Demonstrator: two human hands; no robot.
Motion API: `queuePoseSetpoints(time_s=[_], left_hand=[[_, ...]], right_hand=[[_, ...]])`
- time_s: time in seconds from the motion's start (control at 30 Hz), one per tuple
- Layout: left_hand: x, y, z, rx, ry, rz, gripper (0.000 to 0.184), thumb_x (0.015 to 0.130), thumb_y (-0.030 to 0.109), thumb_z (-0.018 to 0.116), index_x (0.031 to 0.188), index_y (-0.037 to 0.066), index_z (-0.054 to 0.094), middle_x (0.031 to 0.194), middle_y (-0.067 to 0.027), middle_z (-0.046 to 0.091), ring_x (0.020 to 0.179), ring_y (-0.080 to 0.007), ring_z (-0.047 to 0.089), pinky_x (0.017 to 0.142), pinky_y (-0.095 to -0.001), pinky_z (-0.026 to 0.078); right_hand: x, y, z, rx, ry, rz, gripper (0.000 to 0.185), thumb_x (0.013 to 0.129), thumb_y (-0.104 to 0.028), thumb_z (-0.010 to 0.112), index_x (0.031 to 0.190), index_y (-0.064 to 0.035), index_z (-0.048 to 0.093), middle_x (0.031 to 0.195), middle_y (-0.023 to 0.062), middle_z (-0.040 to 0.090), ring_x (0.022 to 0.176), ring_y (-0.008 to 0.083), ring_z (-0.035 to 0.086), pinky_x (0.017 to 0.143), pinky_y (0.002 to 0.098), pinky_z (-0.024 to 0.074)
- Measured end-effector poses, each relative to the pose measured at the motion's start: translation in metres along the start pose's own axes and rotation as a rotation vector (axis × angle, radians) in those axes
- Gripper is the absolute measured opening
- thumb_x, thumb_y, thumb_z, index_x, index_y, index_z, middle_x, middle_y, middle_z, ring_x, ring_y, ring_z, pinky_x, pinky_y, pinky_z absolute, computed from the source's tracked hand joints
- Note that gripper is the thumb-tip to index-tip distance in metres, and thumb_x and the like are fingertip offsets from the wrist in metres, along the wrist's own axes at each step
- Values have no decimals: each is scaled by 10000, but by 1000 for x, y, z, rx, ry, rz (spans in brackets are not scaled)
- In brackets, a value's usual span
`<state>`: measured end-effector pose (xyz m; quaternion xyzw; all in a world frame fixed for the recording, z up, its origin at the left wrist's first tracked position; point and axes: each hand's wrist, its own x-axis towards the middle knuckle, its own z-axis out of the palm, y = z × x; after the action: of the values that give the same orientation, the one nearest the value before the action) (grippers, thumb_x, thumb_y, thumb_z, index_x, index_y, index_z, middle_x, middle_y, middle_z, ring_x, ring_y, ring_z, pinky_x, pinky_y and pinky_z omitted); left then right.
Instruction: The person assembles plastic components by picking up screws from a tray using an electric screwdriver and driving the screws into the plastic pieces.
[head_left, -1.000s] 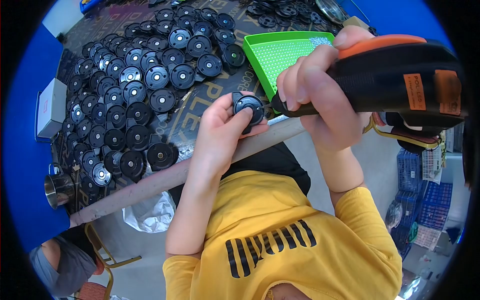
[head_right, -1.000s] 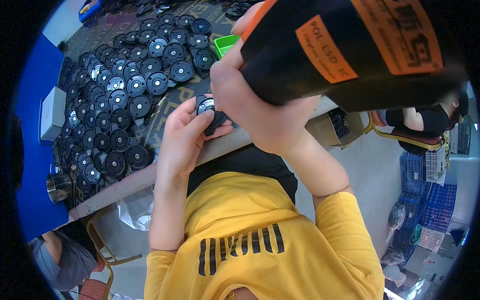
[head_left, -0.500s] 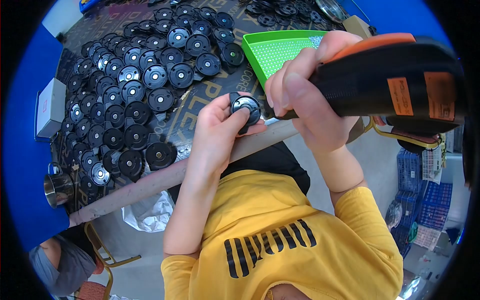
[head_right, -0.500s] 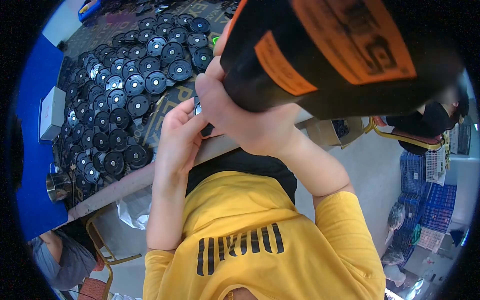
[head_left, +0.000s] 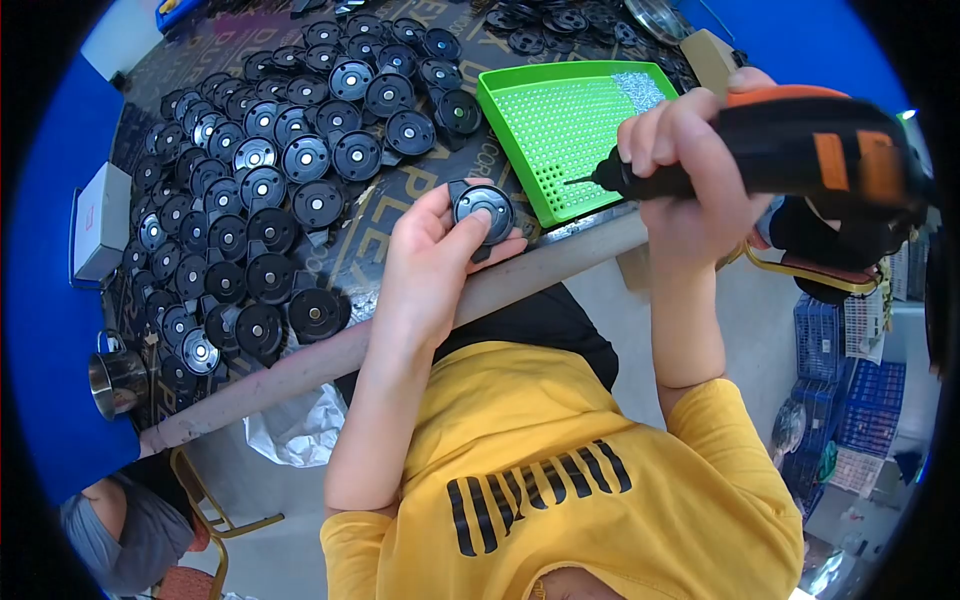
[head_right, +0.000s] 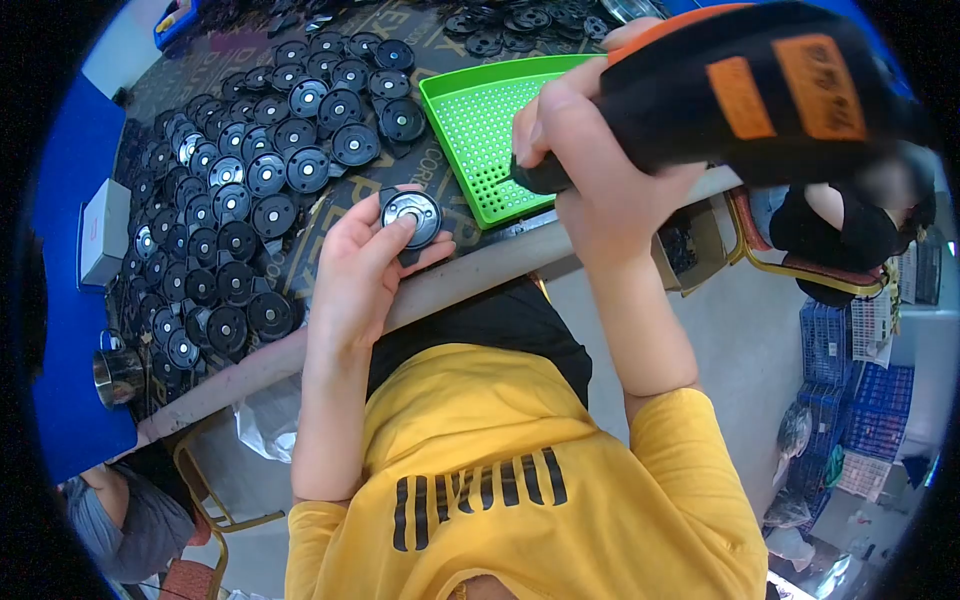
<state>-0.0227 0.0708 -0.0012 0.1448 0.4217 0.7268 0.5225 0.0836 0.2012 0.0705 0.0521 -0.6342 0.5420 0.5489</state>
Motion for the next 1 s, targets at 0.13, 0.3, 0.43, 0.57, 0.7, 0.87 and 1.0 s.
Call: queuePoseSetpoints(time_s=[0.13,0.3,0.43,0.57,0.7,0.87,1.0], left_hand=[[0,3,0,-58,-13,-36,255,877,112,447,1063,-60,468,962,-140,561,820,-244,601,743,-366,528],[-1,3,-3,-181,-54,-21,302,903,161,384,1066,-83,460,999,-165,550,852,-282,596,754,-409,522],[-2,3,-3,-181,-63,-25,306,906,151,370,1077,-89,452,997,-170,551,862,-291,594,774,-420,515],[-3,5,-2,-159,-53,-35,311,908,152,370,1091,-88,445,979,-172,556,868,-291,594,786,-416,510],[-2,4,-5,-154,-87,-42,320,913,164,374,1101,-86,441,968,-172,560,878,-289,594,799,-401,506],[0,0,-7,-176,-109,-25,327,916,181,386,1106,-79,442,968,-170,561,890,-288,592,809,-393,501],[0,0,-5,-134,-84,-27,319,917,175,389,1109,-73,446,981,-161,561,907,-288,586,826,-394,493]], right_hand=[[-4,14,-13,-126,26,16,325,727,98,519,1020,-6,425,614,50,530,503,132,532,514,256,464],[-6,18,-7,-203,14,75,304,755,73,455,1037,-7,376,601,69,477,489,148,492,520,284,428],[-6,20,-7,-183,7,79,305,756,68,459,1039,-6,372,600,67,474,489,147,491,518,284,426],[-6,21,-5,-188,23,104,308,754,60,467,1038,-9,369,597,65,471,488,148,490,517,282,424],[-6,22,-6,-195,5,118,305,756,56,466,1039,-11,375,595,60,468,485,148,490,518,282,427],[-2,20,-8,-88,34,80,308,729,75,525,1000,-14,411,596,40,518,506,127,525,507,252,453],[8,-4,-2,-14,-33,37,255,753,70,498,982,-19,430,595,55,519,500,149,526,519,264,452]])
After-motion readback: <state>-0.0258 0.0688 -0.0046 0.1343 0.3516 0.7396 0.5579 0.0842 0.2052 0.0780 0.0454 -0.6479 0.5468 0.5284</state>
